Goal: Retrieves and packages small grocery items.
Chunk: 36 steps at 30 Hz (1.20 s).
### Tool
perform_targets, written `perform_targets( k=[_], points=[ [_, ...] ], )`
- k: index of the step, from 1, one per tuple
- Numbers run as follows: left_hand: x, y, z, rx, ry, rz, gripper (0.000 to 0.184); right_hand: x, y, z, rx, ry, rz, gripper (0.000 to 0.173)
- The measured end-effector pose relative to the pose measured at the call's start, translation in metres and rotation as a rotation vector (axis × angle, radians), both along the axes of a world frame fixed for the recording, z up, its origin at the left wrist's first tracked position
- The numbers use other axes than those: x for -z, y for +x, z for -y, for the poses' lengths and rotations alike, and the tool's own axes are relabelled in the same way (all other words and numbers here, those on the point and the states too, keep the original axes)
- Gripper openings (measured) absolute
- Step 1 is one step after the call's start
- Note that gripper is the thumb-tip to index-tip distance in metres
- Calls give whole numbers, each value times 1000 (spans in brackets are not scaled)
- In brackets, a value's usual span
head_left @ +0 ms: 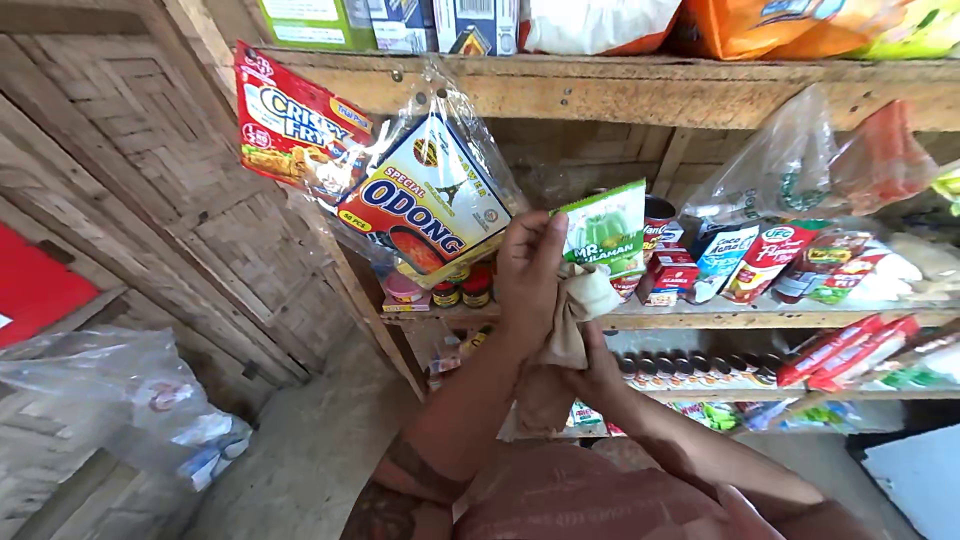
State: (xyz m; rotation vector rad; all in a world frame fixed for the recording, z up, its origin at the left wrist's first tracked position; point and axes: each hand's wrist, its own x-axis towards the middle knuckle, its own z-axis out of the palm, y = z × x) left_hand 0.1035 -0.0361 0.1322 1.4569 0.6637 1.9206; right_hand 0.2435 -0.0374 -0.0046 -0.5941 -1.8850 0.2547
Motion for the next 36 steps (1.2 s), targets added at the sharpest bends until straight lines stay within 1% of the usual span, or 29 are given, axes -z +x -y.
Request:
perform_targets(
  k=[2,3,4,7,9,12,13,14,15,16,17,18,19,20,22,23,24,25,26,29,31,33,35,36],
  points=[
    [9,-5,-8,12,29,-2,8,-13,17,-8,-30,19,17,36],
    [12,-9,-12,5,30,4,7,-18,30,-10,-66,10,23,24],
    [14,-12,-16,-12,20,14,7,-21,43,-12,-98,-2,14,19],
    [22,-21,-21,-50,-6,49,6,-33,80,-6,-111,-63,-100,18],
    [24,-23,-22,-55,-1,50,6,-52,93,2,-23,-55,-221,19],
    [26,-18,-20,-60,3,4,6,-85,92,8,135,112,-335,14],
    [27,-14,-18,-41,12,-13,6,-93,87,8,174,166,-367,17],
    [28,-8,-16,-24,19,-31,6,-97,80,8,201,203,-380,24],
    [29,-2,-14,-6,30,-48,6,-99,71,7,215,215,-355,38],
    [31,5,-10,27,28,-63,7,-98,61,6,211,213,-298,52],
    [32,11,-2,73,-2,-76,10,-96,49,5,188,205,-223,63],
    [32,15,8,130,-66,-71,16,-92,37,3,171,187,-134,73],
    [32,18,19,195,-131,-53,27,-88,26,1,161,185,-78,75],
    [32,20,27,242,-187,-15,32,-86,18,-2,165,186,-34,77],
    [32,21,34,262,-232,42,30,-89,13,-5,175,158,-22,78],
    [34,21,33,248,-210,47,33,-92,13,-6,163,133,-43,75],
    [36,21,32,228,-162,70,31,-94,13,-7,144,109,-70,69],
    [39,22,30,223,-107,101,24,-95,14,-8,121,101,-88,64],
    [43,21,28,227,-46,125,19,-95,15,-9,95,111,-107,59],
    [52,18,25,217,77,189,17,-89,17,-9,44,148,-171,50],
    [55,12,25,198,109,216,11,-84,21,-10,39,168,-205,40],
    [54,3,28,128,94,212,8,-78,31,-11,81,192,-219,29],
    [50,-8,30,84,70,214,7,-74,46,-11,110,166,-224,22],
    [47,-14,30,92,51,231,6,-73,53,-10,117,147,-253,19]
  ],
)
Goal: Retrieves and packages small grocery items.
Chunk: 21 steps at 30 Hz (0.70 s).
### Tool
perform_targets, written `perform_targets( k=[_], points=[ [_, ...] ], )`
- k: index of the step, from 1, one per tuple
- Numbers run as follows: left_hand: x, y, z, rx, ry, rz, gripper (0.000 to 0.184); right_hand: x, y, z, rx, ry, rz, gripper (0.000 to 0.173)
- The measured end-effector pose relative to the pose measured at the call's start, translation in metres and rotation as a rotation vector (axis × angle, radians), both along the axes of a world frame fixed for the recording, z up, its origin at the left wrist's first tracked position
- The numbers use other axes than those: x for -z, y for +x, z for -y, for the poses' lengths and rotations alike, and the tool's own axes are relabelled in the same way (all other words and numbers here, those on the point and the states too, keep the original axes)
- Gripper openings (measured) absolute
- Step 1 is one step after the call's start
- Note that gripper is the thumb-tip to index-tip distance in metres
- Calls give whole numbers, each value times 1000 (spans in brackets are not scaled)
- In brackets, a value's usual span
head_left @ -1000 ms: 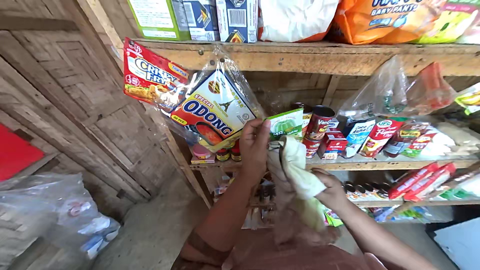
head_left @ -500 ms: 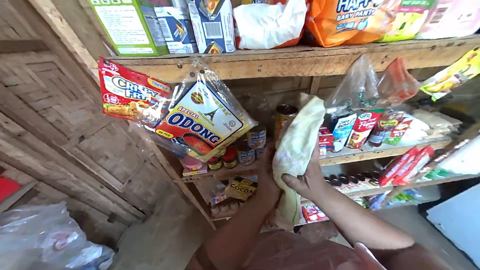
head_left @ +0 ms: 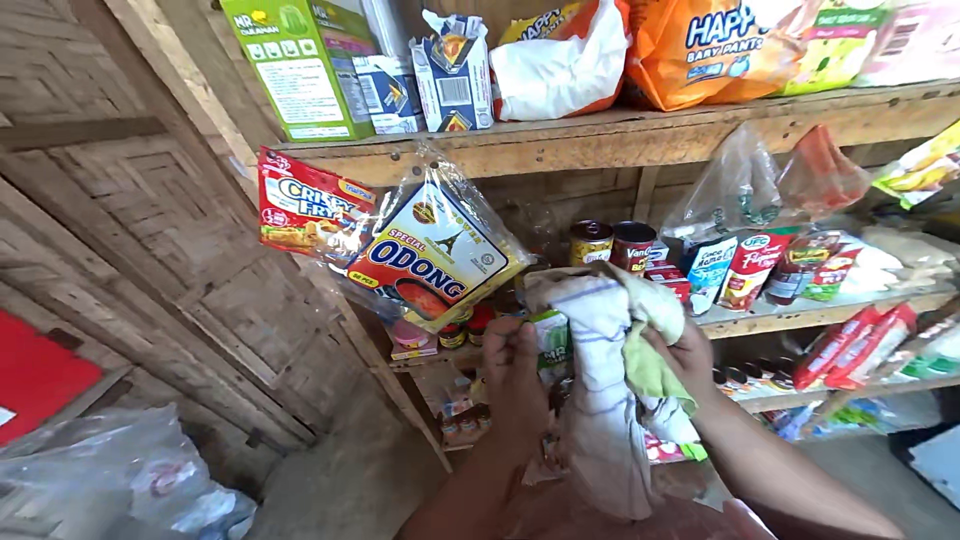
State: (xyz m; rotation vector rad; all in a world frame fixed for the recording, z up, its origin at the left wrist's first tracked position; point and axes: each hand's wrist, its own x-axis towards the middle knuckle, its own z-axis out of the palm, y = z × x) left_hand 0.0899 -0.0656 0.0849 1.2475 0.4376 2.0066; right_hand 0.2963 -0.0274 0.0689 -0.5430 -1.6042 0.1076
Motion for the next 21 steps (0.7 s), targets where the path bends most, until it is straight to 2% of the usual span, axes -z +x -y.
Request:
perform_targets(
  k=[2,4,6,7,9,10,11,12,14,16,18,21],
  points=[
    [-3,-7,-2,34,-50,40,6,-3,12,3,12,-6,-92,13],
    [-2,-8,-4,56,-80,64,6,-10,19,6,43,45,-181,13],
    [0,-3,-5,49,-96,47,4,-19,15,16,51,64,-207,23],
    [1,2,-4,45,-101,31,4,-21,9,24,26,32,-150,39],
    [1,14,2,46,-86,-41,5,-16,-8,35,-51,-74,71,89],
    [2,19,9,66,-65,-96,11,-12,-20,37,-67,-122,167,110],
    [4,20,14,110,-42,-133,24,-7,-29,36,-55,-138,245,120],
    [6,21,17,139,-33,-145,28,-3,-33,33,-45,-116,266,113],
    [7,24,14,141,-31,-140,21,0,-30,24,-37,-24,239,74],
    [11,27,11,146,7,-129,22,-1,-25,23,-63,33,233,52],
    [17,26,10,132,85,-144,20,-2,-19,26,-67,84,220,43],
    [15,20,7,0,131,-189,12,-7,-2,29,-16,82,92,35]
  ],
)
